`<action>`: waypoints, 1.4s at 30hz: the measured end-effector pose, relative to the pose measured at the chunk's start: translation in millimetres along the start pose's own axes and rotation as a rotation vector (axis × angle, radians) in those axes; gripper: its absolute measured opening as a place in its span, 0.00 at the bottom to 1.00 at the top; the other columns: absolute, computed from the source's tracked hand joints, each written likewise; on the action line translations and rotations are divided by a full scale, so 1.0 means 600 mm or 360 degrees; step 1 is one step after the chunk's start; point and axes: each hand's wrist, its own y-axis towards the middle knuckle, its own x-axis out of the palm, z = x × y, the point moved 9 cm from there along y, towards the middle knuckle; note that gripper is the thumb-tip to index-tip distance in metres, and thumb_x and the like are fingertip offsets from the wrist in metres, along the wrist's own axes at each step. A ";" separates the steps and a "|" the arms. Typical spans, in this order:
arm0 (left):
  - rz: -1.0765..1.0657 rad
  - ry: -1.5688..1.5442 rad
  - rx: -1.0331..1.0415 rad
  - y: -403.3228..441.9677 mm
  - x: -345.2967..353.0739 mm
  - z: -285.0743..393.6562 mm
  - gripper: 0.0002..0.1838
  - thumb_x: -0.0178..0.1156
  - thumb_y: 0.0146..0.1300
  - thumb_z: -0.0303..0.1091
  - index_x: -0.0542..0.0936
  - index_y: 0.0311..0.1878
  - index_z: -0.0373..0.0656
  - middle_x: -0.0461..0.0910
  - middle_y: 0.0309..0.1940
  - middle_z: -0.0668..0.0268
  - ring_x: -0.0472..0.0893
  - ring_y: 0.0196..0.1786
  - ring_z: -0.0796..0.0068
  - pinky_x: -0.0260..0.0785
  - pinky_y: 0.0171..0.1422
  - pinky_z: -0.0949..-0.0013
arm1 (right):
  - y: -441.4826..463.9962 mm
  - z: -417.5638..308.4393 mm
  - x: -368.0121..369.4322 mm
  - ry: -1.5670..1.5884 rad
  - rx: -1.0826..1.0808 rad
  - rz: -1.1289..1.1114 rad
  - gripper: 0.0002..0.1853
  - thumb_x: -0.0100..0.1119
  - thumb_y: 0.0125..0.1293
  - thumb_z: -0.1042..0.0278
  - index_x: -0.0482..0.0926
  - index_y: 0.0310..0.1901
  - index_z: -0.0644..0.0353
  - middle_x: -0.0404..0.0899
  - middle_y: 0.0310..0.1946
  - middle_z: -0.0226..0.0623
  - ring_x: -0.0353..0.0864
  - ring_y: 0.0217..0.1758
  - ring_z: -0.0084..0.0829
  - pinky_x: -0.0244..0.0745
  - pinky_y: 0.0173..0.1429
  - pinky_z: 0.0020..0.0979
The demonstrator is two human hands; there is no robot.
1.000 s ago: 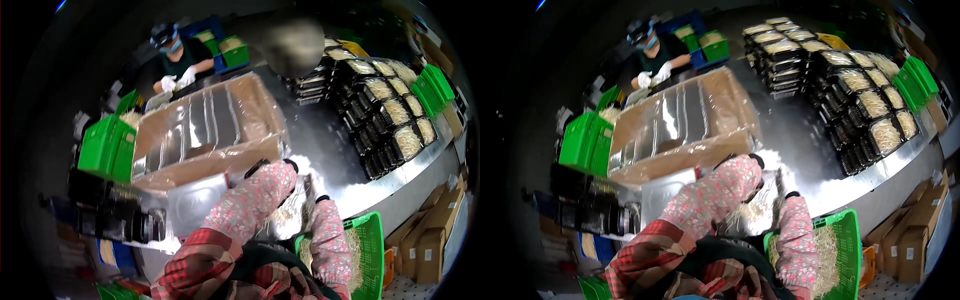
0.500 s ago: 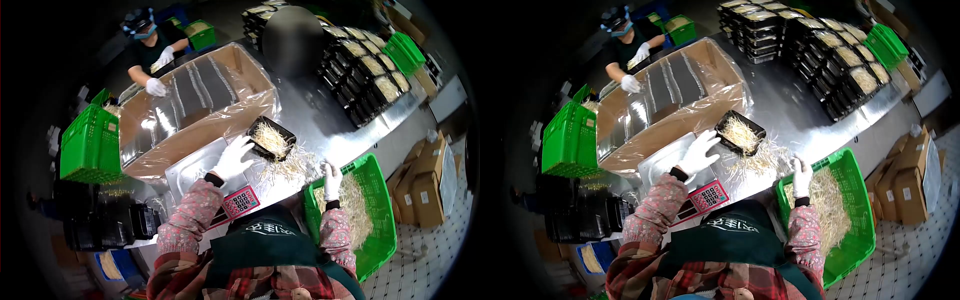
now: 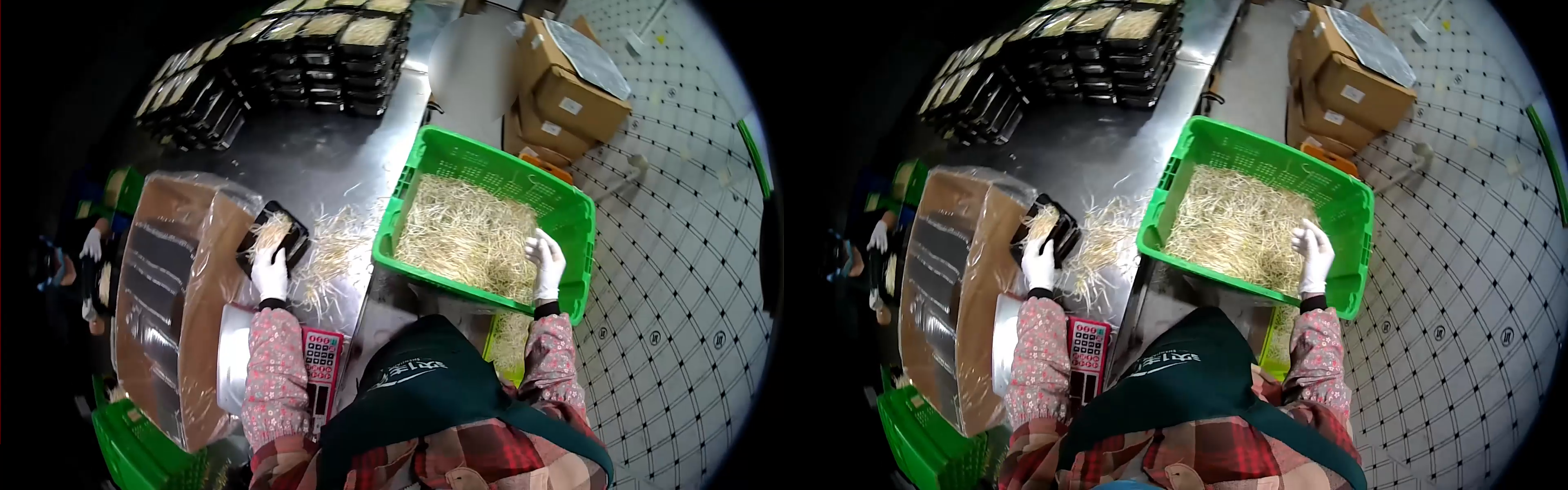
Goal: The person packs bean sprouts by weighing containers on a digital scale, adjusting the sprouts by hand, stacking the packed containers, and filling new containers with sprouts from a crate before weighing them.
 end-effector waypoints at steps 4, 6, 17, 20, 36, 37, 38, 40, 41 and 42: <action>-0.0034 0.0106 -0.0043 0.008 -0.016 0.029 0.15 0.69 0.58 0.35 0.84 0.47 0.39 0.83 0.47 0.56 0.80 0.54 0.57 0.70 0.62 0.61 | -0.017 -0.022 -0.157 0.0024 -0.0024 0.0381 0.17 0.56 0.74 0.64 0.78 0.59 0.62 0.85 0.43 0.37 0.85 0.38 0.25 0.82 0.44 0.26; 0.0005 0.0231 0.0187 0.008 -0.027 0.094 0.20 0.72 0.55 0.32 0.83 0.52 0.41 0.82 0.50 0.59 0.77 0.58 0.58 0.67 0.66 0.60 | -0.006 -0.002 -0.195 -0.0113 0.0050 0.0423 0.18 0.57 0.73 0.66 0.77 0.61 0.63 0.84 0.48 0.38 0.84 0.45 0.26 0.81 0.50 0.27; -0.2019 -0.0042 0.1132 -0.181 0.437 0.575 0.59 0.78 0.43 0.37 0.53 0.78 0.49 0.55 0.76 0.51 0.64 0.73 0.47 0.65 0.73 0.55 | 0.044 0.275 0.111 -0.2177 -0.0004 -0.1432 0.71 0.82 0.41 0.46 0.37 0.79 0.54 0.35 0.78 0.61 0.41 0.81 0.62 0.50 0.78 0.56; -0.2287 0.0421 0.1287 -0.244 0.571 0.522 0.76 0.84 0.30 0.39 0.41 0.80 0.51 0.40 0.81 0.56 0.59 0.75 0.39 0.67 0.70 0.46 | 0.024 0.306 0.130 -0.2274 0.0056 -0.1719 0.75 0.83 0.39 0.45 0.32 0.79 0.51 0.32 0.79 0.58 0.38 0.81 0.62 0.51 0.75 0.65; -0.2138 0.0611 0.0951 -0.264 0.625 0.488 0.70 0.81 0.36 0.41 0.44 0.80 0.49 0.54 0.75 0.53 0.72 0.60 0.50 0.77 0.55 0.51 | 0.083 0.359 0.108 -0.2197 -0.0293 -0.1276 0.47 0.61 0.60 0.72 0.44 0.78 0.56 0.73 0.58 0.43 0.73 0.61 0.44 0.73 0.57 0.53; -0.2210 0.0743 0.0965 -0.279 0.637 0.483 0.75 0.84 0.29 0.42 0.43 0.80 0.49 0.47 0.79 0.54 0.72 0.59 0.49 0.77 0.55 0.50 | 0.083 0.352 0.115 -0.2211 -0.0380 -0.1207 0.49 0.62 0.60 0.72 0.43 0.78 0.56 0.73 0.58 0.44 0.73 0.61 0.45 0.75 0.55 0.52; -0.2148 0.0675 0.0949 -0.286 0.649 0.478 0.72 0.83 0.34 0.39 0.42 0.80 0.48 0.53 0.75 0.50 0.74 0.57 0.48 0.78 0.53 0.50 | 0.082 0.345 0.121 -0.2224 -0.0465 -0.1136 0.50 0.62 0.59 0.73 0.41 0.79 0.56 0.73 0.58 0.44 0.74 0.60 0.45 0.76 0.53 0.51; -0.2258 0.0685 0.0723 -0.286 0.672 0.474 0.67 0.77 0.41 0.32 0.41 0.80 0.47 0.56 0.72 0.46 0.77 0.54 0.43 0.75 0.54 0.48 | 0.073 0.409 0.120 -0.2200 0.0270 -0.1567 0.49 0.60 0.60 0.74 0.41 0.79 0.58 0.75 0.55 0.46 0.78 0.56 0.44 0.80 0.45 0.45; -0.2324 0.0687 0.0612 -0.286 0.673 0.467 0.60 0.72 0.48 0.31 0.43 0.80 0.45 0.68 0.62 0.44 0.80 0.48 0.44 0.75 0.52 0.51 | 0.074 0.404 0.116 -0.2196 0.0250 -0.1576 0.43 0.57 0.61 0.74 0.49 0.77 0.62 0.78 0.49 0.47 0.82 0.50 0.44 0.81 0.40 0.41; -0.2323 0.0690 0.0616 -0.286 0.674 0.455 0.60 0.72 0.48 0.31 0.43 0.80 0.45 0.68 0.62 0.44 0.80 0.48 0.44 0.75 0.52 0.51 | 0.077 0.410 0.109 -0.2194 0.0250 -0.1571 0.43 0.57 0.61 0.74 0.49 0.77 0.62 0.78 0.49 0.47 0.82 0.50 0.44 0.81 0.40 0.41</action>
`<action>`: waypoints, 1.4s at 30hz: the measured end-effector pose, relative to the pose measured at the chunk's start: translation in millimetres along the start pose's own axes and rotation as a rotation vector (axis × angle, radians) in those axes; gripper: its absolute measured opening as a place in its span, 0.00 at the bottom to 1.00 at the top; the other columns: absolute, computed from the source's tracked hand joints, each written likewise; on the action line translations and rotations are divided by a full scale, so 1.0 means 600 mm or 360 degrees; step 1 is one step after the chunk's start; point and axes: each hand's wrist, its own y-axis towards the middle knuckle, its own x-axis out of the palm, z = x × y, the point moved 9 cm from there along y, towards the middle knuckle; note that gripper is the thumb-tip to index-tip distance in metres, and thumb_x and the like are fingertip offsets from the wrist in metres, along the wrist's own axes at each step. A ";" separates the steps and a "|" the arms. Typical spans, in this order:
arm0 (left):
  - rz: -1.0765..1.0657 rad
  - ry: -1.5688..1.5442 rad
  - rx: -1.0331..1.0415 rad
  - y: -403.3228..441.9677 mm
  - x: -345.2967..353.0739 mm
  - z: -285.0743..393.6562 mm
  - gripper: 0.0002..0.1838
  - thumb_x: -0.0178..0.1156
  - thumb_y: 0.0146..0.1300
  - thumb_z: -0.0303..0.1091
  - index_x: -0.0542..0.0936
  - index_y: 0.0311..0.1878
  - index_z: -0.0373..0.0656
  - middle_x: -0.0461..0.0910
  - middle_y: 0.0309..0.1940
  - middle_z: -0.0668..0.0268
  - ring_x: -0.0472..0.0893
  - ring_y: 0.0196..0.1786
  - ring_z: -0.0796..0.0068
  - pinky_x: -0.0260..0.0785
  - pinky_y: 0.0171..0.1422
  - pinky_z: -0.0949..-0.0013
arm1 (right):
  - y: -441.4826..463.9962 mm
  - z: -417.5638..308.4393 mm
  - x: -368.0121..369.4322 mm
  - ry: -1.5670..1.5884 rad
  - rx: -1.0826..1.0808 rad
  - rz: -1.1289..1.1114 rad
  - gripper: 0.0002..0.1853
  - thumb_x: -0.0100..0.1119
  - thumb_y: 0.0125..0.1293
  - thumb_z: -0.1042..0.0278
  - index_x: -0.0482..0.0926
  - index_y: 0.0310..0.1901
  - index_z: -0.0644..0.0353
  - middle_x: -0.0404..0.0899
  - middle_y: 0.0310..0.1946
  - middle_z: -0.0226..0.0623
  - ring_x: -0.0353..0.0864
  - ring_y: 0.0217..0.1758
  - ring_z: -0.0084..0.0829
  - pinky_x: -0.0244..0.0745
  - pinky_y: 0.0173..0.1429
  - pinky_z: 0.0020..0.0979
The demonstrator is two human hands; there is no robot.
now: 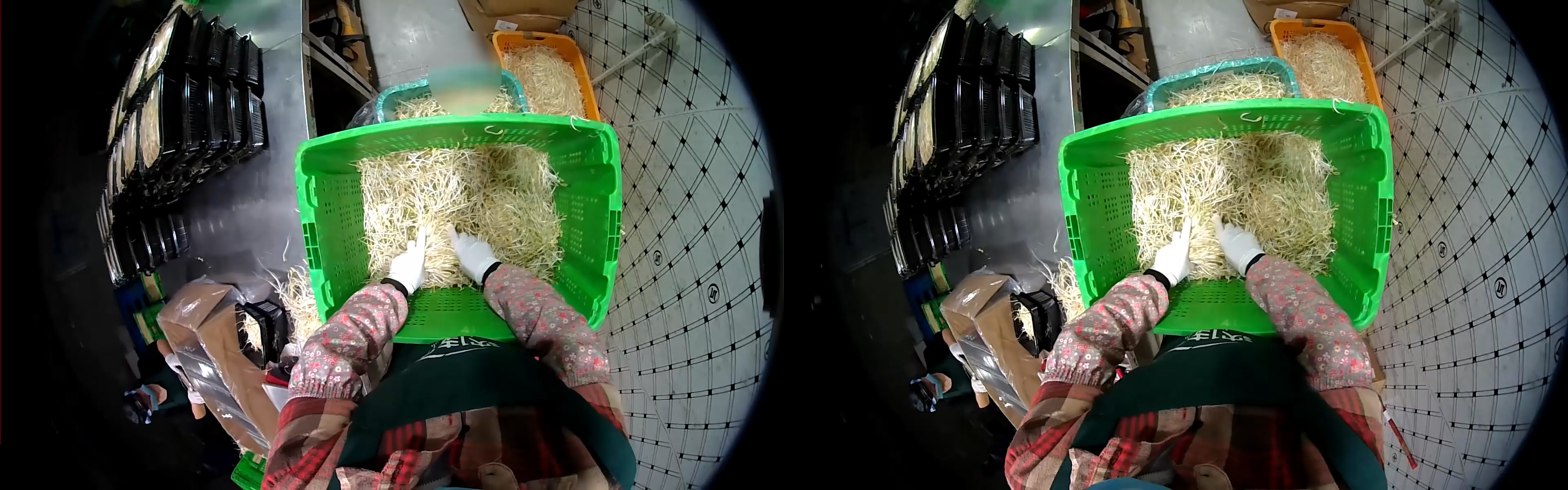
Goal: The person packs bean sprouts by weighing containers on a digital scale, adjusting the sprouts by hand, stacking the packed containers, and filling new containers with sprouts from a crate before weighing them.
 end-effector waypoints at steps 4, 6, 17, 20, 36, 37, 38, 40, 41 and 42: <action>0.0036 0.0059 0.0246 -0.019 0.002 -0.011 0.27 0.62 0.58 0.37 0.68 0.60 0.41 0.80 0.43 0.47 0.82 0.43 0.45 0.75 0.47 0.52 | -0.017 0.014 -0.023 0.0245 -0.0285 0.0185 0.18 0.51 0.63 0.73 0.75 0.55 0.57 0.82 0.44 0.48 0.84 0.46 0.48 0.80 0.47 0.45; -0.0006 0.0151 0.0287 -0.038 -0.021 -0.016 0.25 0.62 0.58 0.37 0.69 0.57 0.41 0.81 0.41 0.48 0.83 0.41 0.46 0.75 0.46 0.51 | -0.019 0.060 -0.046 0.0346 -0.0079 0.0190 0.15 0.52 0.64 0.70 0.77 0.53 0.56 0.83 0.42 0.49 0.84 0.46 0.49 0.80 0.49 0.45; 0.0672 0.0472 0.0592 -0.065 -0.124 0.076 0.46 0.62 0.49 0.22 0.60 0.75 0.51 0.68 0.66 0.56 0.74 0.58 0.51 0.73 0.53 0.53 | 0.031 0.059 -0.104 0.0998 0.0118 -0.0049 0.49 0.67 0.63 0.58 0.45 0.77 0.67 0.67 0.68 0.57 0.71 0.69 0.48 0.65 0.74 0.35; 0.0638 -0.0155 0.0369 -0.076 -0.139 0.010 0.43 0.64 0.51 0.25 0.62 0.74 0.48 0.67 0.71 0.53 0.72 0.67 0.51 0.70 0.65 0.57 | 0.027 0.073 -0.101 0.0761 0.0025 0.0183 0.54 0.70 0.60 0.55 0.44 0.76 0.70 0.59 0.73 0.59 0.64 0.74 0.49 0.61 0.76 0.36; 0.2689 -0.1876 -0.0842 -0.655 -0.107 -0.392 0.21 0.54 0.73 0.29 0.71 0.67 0.35 0.73 0.65 0.56 0.77 0.62 0.67 0.73 0.60 0.66 | 0.036 -0.025 -0.047 0.0144 0.0100 0.0433 0.60 0.78 0.47 0.45 0.51 0.73 0.68 0.64 0.68 0.55 0.62 0.71 0.55 0.62 0.72 0.46; 0.2763 -0.1910 -0.0863 -0.677 -0.063 -0.417 0.20 0.52 0.73 0.28 0.70 0.67 0.36 0.72 0.65 0.55 0.76 0.61 0.66 0.73 0.61 0.66 | 0.052 -0.003 -0.046 0.0249 -0.0017 0.0715 0.45 0.74 0.51 0.54 0.64 0.68 0.64 0.72 0.60 0.53 0.71 0.62 0.53 0.68 0.66 0.46; 0.2866 -0.2298 -0.0742 -0.691 -0.013 -0.452 0.20 0.54 0.70 0.26 0.70 0.65 0.36 0.71 0.64 0.56 0.74 0.62 0.62 0.70 0.65 0.62 | 0.042 0.001 -0.069 0.0404 -0.0118 0.0805 0.35 0.71 0.51 0.61 0.72 0.62 0.60 0.77 0.55 0.55 0.75 0.59 0.53 0.71 0.63 0.46; 0.2110 -0.0648 -0.1393 -0.715 0.020 -0.462 0.18 0.52 0.70 0.26 0.72 0.62 0.37 0.72 0.62 0.55 0.70 0.65 0.56 0.64 0.71 0.54 | 0.017 -0.035 -0.120 0.0466 -0.0074 0.0491 0.35 0.71 0.50 0.64 0.74 0.63 0.57 0.78 0.54 0.54 0.75 0.60 0.53 0.72 0.63 0.46; 0.1869 -0.0337 -0.1635 -0.726 0.024 -0.459 0.19 0.50 0.70 0.28 0.72 0.63 0.38 0.71 0.63 0.55 0.68 0.67 0.54 0.61 0.72 0.53 | 0.042 -0.045 -0.100 0.0559 -0.0199 0.0249 0.36 0.72 0.49 0.65 0.73 0.63 0.60 0.76 0.57 0.56 0.74 0.61 0.53 0.71 0.64 0.46; 0.1901 -0.0501 -0.1697 -0.725 0.049 -0.478 0.20 0.49 0.71 0.30 0.72 0.64 0.39 0.71 0.63 0.55 0.67 0.67 0.53 0.60 0.73 0.53 | 0.036 -0.033 -0.088 0.0286 -0.0117 0.0410 0.49 0.77 0.44 0.59 0.63 0.69 0.63 0.68 0.64 0.57 0.68 0.67 0.53 0.64 0.70 0.46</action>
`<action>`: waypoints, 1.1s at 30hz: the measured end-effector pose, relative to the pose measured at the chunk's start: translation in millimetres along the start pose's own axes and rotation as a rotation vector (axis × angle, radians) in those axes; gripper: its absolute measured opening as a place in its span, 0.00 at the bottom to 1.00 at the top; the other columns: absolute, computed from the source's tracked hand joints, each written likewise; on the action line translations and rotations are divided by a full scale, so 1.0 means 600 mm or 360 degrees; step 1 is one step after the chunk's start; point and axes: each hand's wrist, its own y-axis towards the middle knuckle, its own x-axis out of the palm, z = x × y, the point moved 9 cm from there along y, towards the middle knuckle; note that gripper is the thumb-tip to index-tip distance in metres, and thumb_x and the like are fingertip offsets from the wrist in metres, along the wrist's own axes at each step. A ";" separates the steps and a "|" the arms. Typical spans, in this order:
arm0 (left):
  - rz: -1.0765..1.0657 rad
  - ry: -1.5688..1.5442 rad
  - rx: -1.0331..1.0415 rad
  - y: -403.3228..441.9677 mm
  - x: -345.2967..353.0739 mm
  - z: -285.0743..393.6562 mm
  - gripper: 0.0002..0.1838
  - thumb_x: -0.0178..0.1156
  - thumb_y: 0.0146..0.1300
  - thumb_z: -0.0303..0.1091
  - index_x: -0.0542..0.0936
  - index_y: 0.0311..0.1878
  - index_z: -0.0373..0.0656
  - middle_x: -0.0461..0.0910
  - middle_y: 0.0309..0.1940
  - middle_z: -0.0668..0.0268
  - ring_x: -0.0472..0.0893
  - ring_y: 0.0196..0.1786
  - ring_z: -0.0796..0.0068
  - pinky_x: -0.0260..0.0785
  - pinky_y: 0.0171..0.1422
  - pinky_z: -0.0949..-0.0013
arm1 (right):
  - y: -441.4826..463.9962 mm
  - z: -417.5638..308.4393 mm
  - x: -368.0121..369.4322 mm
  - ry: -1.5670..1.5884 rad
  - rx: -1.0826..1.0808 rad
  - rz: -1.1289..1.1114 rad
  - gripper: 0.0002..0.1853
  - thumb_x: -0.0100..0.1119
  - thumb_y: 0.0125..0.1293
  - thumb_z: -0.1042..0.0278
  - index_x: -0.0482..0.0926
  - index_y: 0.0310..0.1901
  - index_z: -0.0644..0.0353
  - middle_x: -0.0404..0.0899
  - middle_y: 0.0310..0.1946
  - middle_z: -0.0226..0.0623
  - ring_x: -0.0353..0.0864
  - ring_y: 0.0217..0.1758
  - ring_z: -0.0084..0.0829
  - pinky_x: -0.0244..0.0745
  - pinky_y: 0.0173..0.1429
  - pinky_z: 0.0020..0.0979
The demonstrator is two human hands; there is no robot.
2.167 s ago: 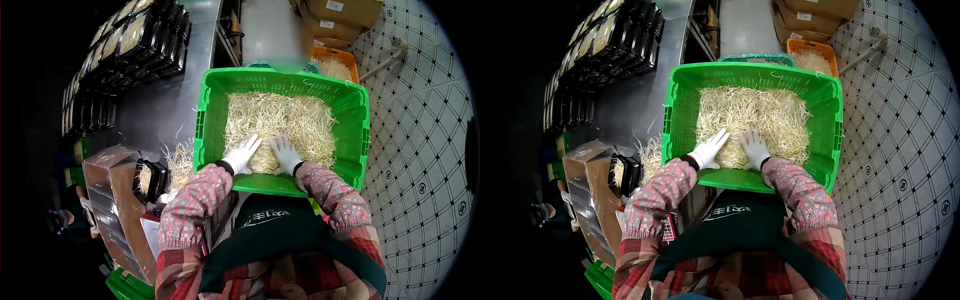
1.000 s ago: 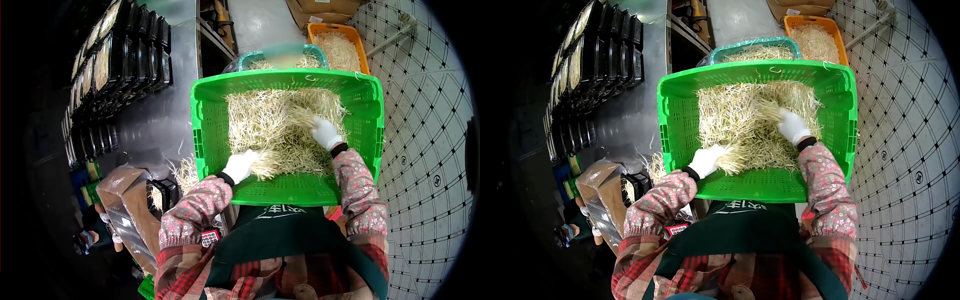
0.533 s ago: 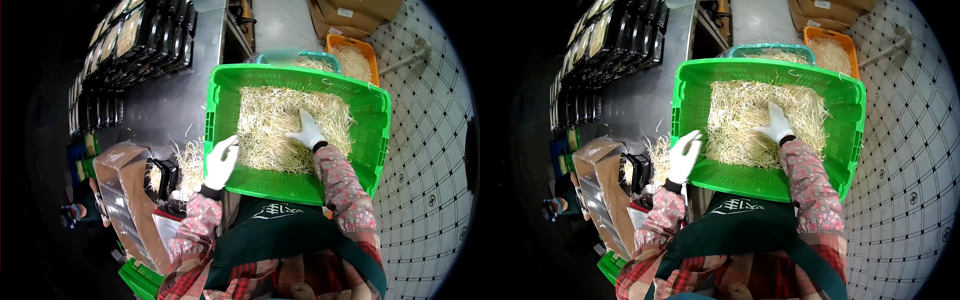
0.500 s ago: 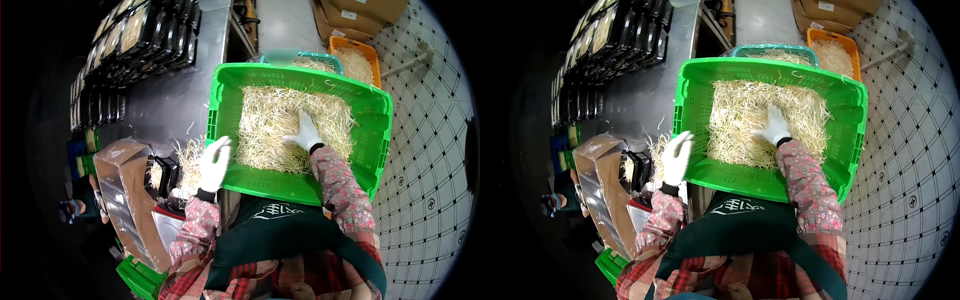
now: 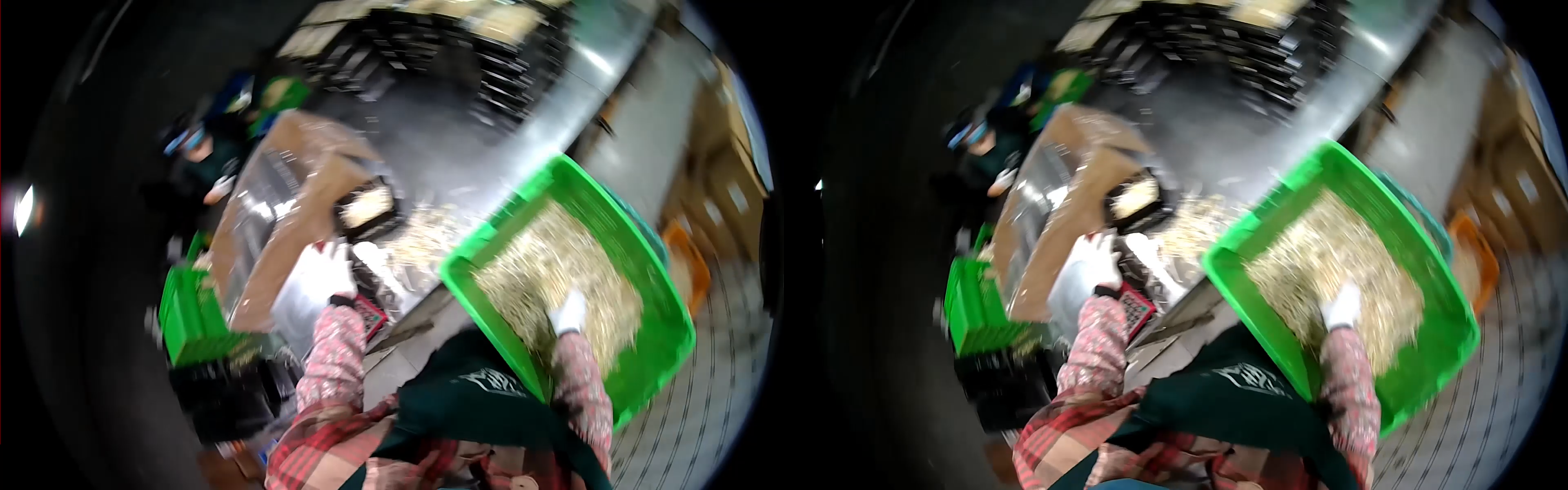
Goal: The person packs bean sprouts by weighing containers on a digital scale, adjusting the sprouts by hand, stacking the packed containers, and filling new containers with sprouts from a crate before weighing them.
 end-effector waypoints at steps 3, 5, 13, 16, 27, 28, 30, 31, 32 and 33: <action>0.0053 0.0217 -0.0097 0.014 0.025 -0.051 0.24 0.50 0.72 0.38 0.71 0.68 0.42 0.73 0.61 0.55 0.69 0.66 0.53 0.61 0.71 0.56 | -0.027 -0.020 -0.001 -0.0367 0.0014 0.0286 0.72 0.85 0.35 0.49 0.42 0.78 0.60 0.51 0.76 0.51 0.53 0.78 0.50 0.53 0.79 0.47; 0.0153 -0.0053 -0.0508 0.046 0.027 -0.080 0.26 0.53 0.72 0.44 0.71 0.68 0.42 0.77 0.55 0.58 0.77 0.55 0.62 0.71 0.53 0.63 | -0.034 -0.025 0.001 -0.0240 0.0016 0.0280 0.70 0.84 0.38 0.53 0.43 0.78 0.58 0.58 0.72 0.54 0.59 0.75 0.52 0.55 0.77 0.48; 0.0344 -0.1912 -0.1146 0.122 0.181 -0.148 0.13 0.64 0.58 0.30 0.81 0.46 0.42 0.81 0.29 0.62 0.78 0.19 0.65 0.72 0.21 0.59 | -0.001 0.067 0.003 0.0682 -0.0171 0.0319 0.49 0.81 0.42 0.73 0.65 0.69 0.66 0.67 0.67 0.54 0.67 0.70 0.46 0.60 0.75 0.40; 0.0576 -0.2299 -0.1069 0.093 0.107 -0.072 0.17 0.60 0.61 0.23 0.77 0.54 0.35 0.82 0.35 0.57 0.81 0.22 0.64 0.76 0.20 0.64 | -0.025 0.068 0.004 0.0115 0.0081 0.0054 0.48 0.79 0.46 0.72 0.63 0.70 0.66 0.71 0.65 0.51 0.72 0.66 0.46 0.66 0.72 0.41; 0.0502 -0.2612 -0.0761 -0.057 -0.116 -0.187 0.18 0.60 0.67 0.25 0.75 0.59 0.33 0.82 0.48 0.58 0.83 0.33 0.72 0.80 0.30 0.74 | -0.117 -0.286 -0.204 -0.0450 -0.0630 0.0191 0.47 0.71 0.56 0.57 0.58 0.75 0.59 0.69 0.68 0.50 0.73 0.64 0.47 0.69 0.67 0.40; 0.0515 -0.2626 -0.0728 -0.082 -0.133 -0.218 0.18 0.60 0.67 0.26 0.75 0.59 0.33 0.81 0.48 0.59 0.83 0.34 0.72 0.80 0.31 0.74 | -0.128 -0.349 -0.211 -0.0563 -0.0783 0.0205 0.47 0.70 0.56 0.56 0.58 0.75 0.59 0.69 0.68 0.50 0.73 0.64 0.47 0.69 0.67 0.40; 0.0586 -0.2637 -0.0836 -0.134 -0.135 -0.286 0.19 0.60 0.67 0.27 0.75 0.59 0.33 0.81 0.48 0.59 0.84 0.37 0.71 0.81 0.32 0.73 | -0.145 -0.470 -0.201 -0.0485 -0.1081 0.0125 0.47 0.68 0.58 0.53 0.57 0.76 0.57 0.69 0.68 0.50 0.74 0.64 0.47 0.69 0.66 0.39; 0.0575 -0.2680 -0.0817 -0.153 -0.116 -0.321 0.20 0.60 0.67 0.27 0.74 0.60 0.33 0.80 0.49 0.58 0.84 0.37 0.70 0.82 0.32 0.72 | -0.098 -0.472 -0.164 0.1021 -0.1024 -0.0169 0.43 0.77 0.49 0.75 0.66 0.68 0.66 0.75 0.61 0.46 0.77 0.60 0.40 0.71 0.68 0.41; 0.0637 -0.2675 -0.0873 -0.175 -0.115 -0.341 0.20 0.60 0.67 0.28 0.73 0.60 0.32 0.80 0.48 0.56 0.84 0.34 0.69 0.82 0.32 0.71 | -0.112 -0.554 -0.146 0.0954 -0.1156 -0.0275 0.38 0.74 0.52 0.77 0.69 0.66 0.66 0.78 0.58 0.42 0.79 0.57 0.35 0.74 0.67 0.39; 0.0684 -0.2667 -0.0992 -0.197 -0.111 -0.355 0.19 0.59 0.68 0.26 0.73 0.60 0.32 0.81 0.46 0.56 0.84 0.30 0.69 0.82 0.30 0.71 | -0.149 -0.636 -0.133 0.1062 -0.1304 -0.0351 0.37 0.74 0.53 0.78 0.69 0.66 0.66 0.78 0.59 0.42 0.80 0.57 0.35 0.75 0.66 0.36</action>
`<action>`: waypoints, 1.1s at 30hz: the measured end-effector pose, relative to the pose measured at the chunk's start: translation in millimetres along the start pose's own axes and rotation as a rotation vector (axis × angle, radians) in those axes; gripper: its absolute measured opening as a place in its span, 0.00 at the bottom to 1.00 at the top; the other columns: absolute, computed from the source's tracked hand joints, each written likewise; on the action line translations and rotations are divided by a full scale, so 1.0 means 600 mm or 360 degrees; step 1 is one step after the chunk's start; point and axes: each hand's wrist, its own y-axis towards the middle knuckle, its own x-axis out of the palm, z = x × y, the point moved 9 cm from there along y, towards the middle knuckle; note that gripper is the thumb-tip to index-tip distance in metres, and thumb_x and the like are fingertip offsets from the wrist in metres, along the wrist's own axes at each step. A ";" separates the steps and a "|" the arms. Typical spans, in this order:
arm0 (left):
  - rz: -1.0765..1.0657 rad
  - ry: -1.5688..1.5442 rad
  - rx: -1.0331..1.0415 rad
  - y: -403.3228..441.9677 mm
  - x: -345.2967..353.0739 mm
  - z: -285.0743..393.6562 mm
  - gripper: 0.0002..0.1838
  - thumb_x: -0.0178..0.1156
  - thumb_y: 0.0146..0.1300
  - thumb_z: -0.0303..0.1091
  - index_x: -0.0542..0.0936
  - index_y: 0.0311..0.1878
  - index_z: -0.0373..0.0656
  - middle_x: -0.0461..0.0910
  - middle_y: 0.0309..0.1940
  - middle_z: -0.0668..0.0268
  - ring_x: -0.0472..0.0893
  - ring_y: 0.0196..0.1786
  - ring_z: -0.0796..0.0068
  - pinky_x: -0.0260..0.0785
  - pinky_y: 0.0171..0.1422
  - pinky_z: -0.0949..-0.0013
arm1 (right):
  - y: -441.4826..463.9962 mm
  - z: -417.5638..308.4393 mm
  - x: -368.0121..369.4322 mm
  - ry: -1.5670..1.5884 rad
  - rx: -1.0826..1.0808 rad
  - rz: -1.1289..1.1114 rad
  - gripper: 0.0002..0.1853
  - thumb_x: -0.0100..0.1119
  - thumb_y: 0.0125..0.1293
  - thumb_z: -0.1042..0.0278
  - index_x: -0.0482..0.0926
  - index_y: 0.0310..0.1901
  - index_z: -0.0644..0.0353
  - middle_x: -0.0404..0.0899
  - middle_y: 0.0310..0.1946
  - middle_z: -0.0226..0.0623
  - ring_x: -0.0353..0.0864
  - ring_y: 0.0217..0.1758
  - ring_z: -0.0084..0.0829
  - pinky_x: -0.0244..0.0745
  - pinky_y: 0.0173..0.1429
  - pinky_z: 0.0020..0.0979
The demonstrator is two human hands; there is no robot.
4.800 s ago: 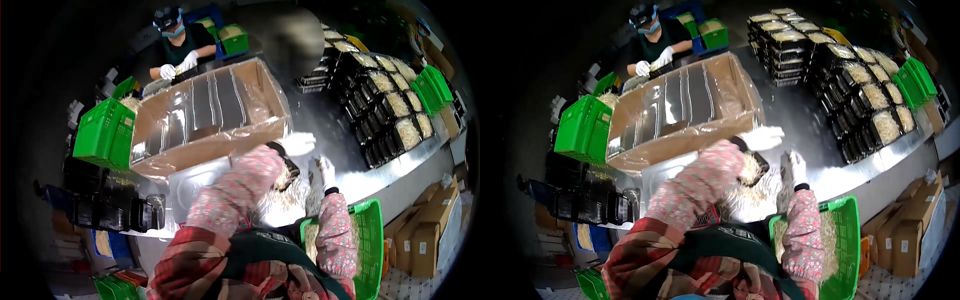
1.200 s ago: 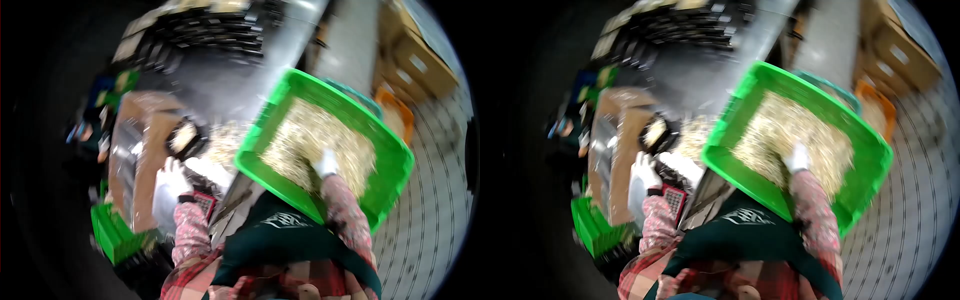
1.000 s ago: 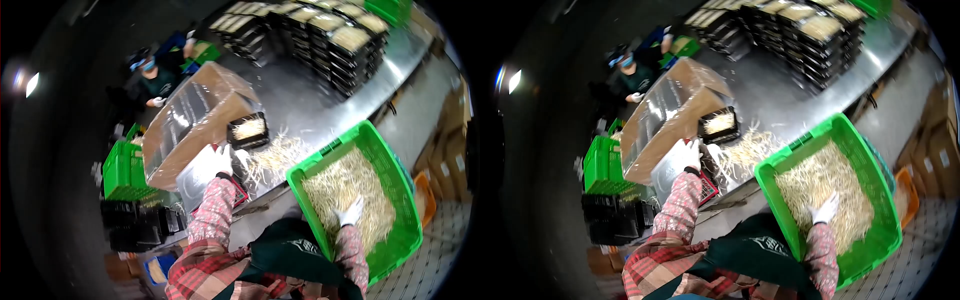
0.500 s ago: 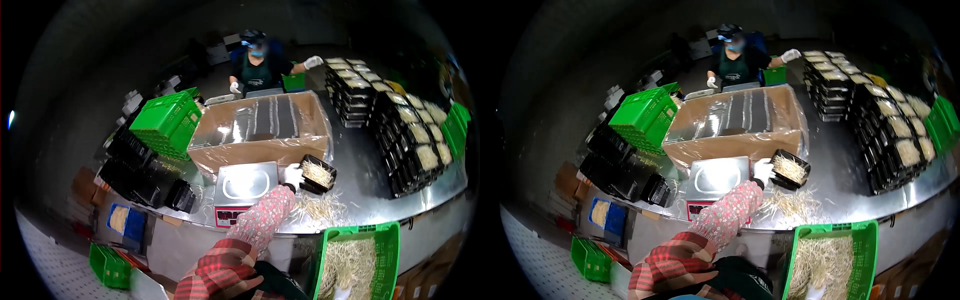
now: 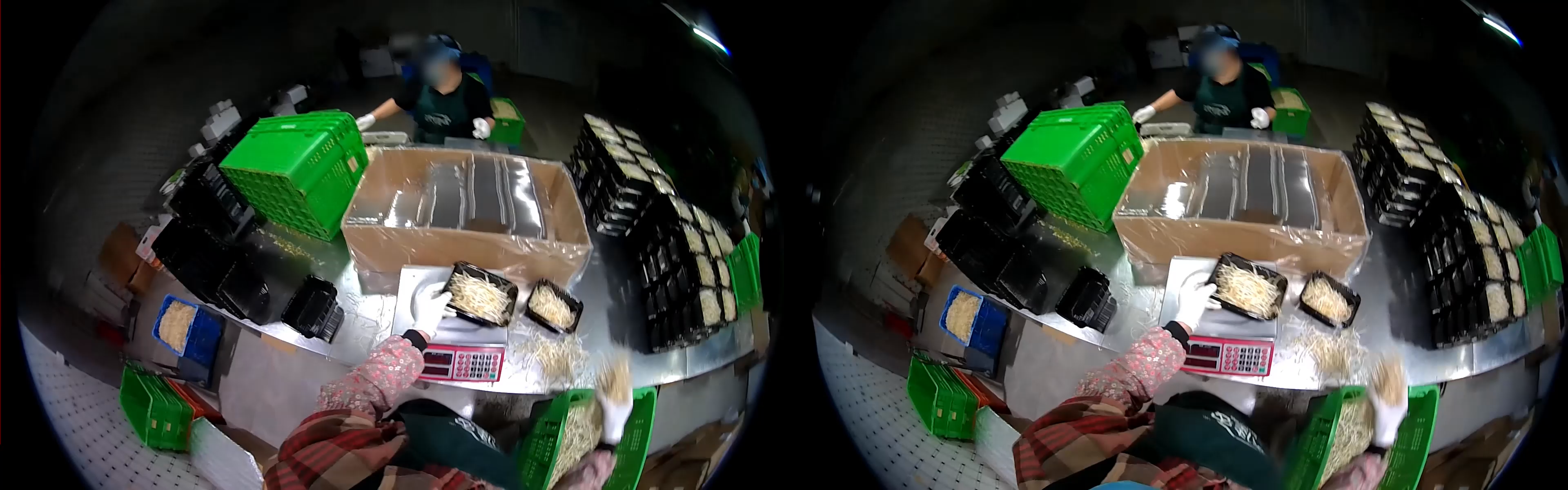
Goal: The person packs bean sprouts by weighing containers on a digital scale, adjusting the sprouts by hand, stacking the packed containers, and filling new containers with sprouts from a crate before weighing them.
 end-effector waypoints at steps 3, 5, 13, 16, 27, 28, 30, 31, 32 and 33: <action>0.0103 0.0010 -0.0178 -0.044 -0.028 -0.020 0.19 0.59 0.69 0.26 0.73 0.62 0.34 0.82 0.44 0.57 0.83 0.26 0.69 0.82 0.29 0.70 | 0.091 -0.107 0.225 0.0123 0.0003 -0.0627 0.39 0.72 0.52 0.80 0.67 0.68 0.65 0.77 0.60 0.40 0.77 0.61 0.33 0.73 0.66 0.34; 0.0004 0.0363 -0.0246 -0.062 -0.025 -0.001 0.24 0.63 0.68 0.36 0.73 0.63 0.35 0.82 0.48 0.56 0.86 0.36 0.65 0.81 0.40 0.67 | 0.127 -0.174 0.348 -0.0706 -0.0452 -0.0706 0.39 0.74 0.50 0.72 0.69 0.66 0.63 0.80 0.56 0.43 0.79 0.60 0.33 0.73 0.65 0.32; -0.0103 0.1116 0.0881 -0.010 0.032 0.100 0.30 0.52 0.75 0.36 0.59 0.76 0.42 0.68 0.69 0.47 0.67 0.72 0.52 0.57 0.76 0.58 | 0.133 -0.146 0.719 -0.1749 -0.1142 -0.1541 0.27 0.65 0.50 0.66 0.75 0.55 0.63 0.82 0.43 0.48 0.80 0.51 0.48 0.77 0.53 0.43; -0.0250 0.1390 0.0817 -0.015 0.084 0.089 0.32 0.56 0.70 0.36 0.61 0.76 0.44 0.68 0.70 0.51 0.65 0.74 0.52 0.58 0.75 0.57 | 0.100 -0.101 0.758 -0.1571 -0.1348 -0.1326 0.20 0.62 0.50 0.70 0.77 0.48 0.62 0.81 0.38 0.44 0.80 0.45 0.44 0.78 0.47 0.42; -0.0336 0.2565 0.1155 -0.053 0.145 0.082 0.28 0.53 0.69 0.39 0.68 0.73 0.56 0.68 0.70 0.59 0.62 0.74 0.49 0.62 0.71 0.51 | 0.151 -0.063 0.671 -0.1502 -0.0939 -0.1707 0.50 0.72 0.48 0.55 0.59 0.70 0.72 0.78 0.52 0.55 0.78 0.56 0.50 0.75 0.59 0.42; -0.0308 0.2702 0.1178 -0.057 0.152 0.079 0.28 0.52 0.69 0.39 0.67 0.73 0.56 0.68 0.70 0.60 0.63 0.73 0.49 0.64 0.70 0.51 | 0.149 -0.053 0.675 -0.1669 -0.0911 -0.1744 0.46 0.68 0.51 0.59 0.60 0.68 0.74 0.79 0.50 0.54 0.79 0.54 0.49 0.77 0.55 0.42; -0.0292 0.2786 0.1153 -0.060 0.156 0.079 0.28 0.52 0.68 0.39 0.67 0.73 0.57 0.67 0.70 0.60 0.62 0.73 0.49 0.64 0.69 0.51 | 0.143 -0.042 0.676 -0.1818 -0.1124 -0.1662 0.34 0.58 0.58 0.67 0.64 0.64 0.78 0.83 0.43 0.51 0.85 0.44 0.47 0.80 0.44 0.42; -0.0281 0.2854 0.1133 -0.060 0.157 0.077 0.29 0.52 0.68 0.38 0.67 0.73 0.57 0.67 0.70 0.60 0.62 0.73 0.50 0.65 0.69 0.51 | 0.147 -0.028 0.677 -0.1807 -0.1128 -0.1665 0.34 0.58 0.58 0.67 0.64 0.64 0.78 0.83 0.43 0.51 0.85 0.44 0.47 0.80 0.44 0.42; -0.0275 0.2862 0.1129 -0.060 0.158 0.078 0.29 0.52 0.68 0.38 0.67 0.73 0.57 0.67 0.70 0.60 0.62 0.73 0.50 0.65 0.69 0.51 | 0.156 -0.012 0.678 -0.1853 -0.1124 -0.1650 0.31 0.56 0.59 0.67 0.66 0.62 0.77 0.84 0.41 0.50 0.86 0.42 0.48 0.80 0.42 0.43; -0.0263 0.2910 0.1150 -0.060 0.159 0.078 0.29 0.52 0.68 0.38 0.67 0.73 0.57 0.67 0.70 0.60 0.62 0.73 0.49 0.65 0.68 0.50 | 0.160 -0.018 0.677 -0.1899 -0.1123 -0.1636 0.28 0.54 0.61 0.67 0.67 0.61 0.76 0.85 0.40 0.50 0.87 0.40 0.49 0.80 0.41 0.44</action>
